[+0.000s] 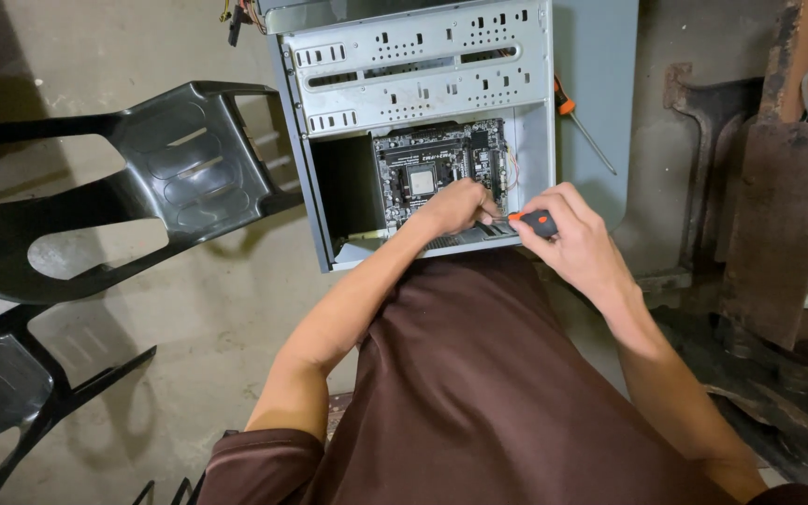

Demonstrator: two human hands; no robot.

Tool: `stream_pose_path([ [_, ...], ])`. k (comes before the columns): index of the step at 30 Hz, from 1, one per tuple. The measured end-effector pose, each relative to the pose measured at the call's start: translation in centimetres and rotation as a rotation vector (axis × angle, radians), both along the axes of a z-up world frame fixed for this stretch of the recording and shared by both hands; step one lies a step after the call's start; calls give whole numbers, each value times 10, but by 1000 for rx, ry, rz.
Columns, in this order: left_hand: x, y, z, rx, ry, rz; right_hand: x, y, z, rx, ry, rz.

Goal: A person disassembles a desktop computer by removing motherboard screws and the CPU fan, then cleans the parts with a brush.

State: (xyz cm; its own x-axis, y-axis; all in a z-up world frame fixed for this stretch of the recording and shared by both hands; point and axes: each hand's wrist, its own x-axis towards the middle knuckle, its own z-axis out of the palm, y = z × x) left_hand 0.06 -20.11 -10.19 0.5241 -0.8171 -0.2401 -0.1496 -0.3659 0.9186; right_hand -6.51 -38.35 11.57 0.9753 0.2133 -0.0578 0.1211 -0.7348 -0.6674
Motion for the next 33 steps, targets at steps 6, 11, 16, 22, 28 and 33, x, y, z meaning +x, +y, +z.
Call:
stream_pose_path([
  [6,-3,1,-17,44,-28,-15,-4,5,3,4,-2,6],
  [11,-2,5,-22,71,-27,-49,-5,8,17,3,160,200],
  [16,7,12,30,67,-55,-115,2,6,18,-10,158,374],
  [22,2,2,5,116,-163,-133,15,24,59,-314,414,215],
  [28,10,5,26,83,-234,-178,3,3,13,-522,114,467],
  [33,-7,-1,-9,161,-349,-206,21,23,41,-368,188,620],
])
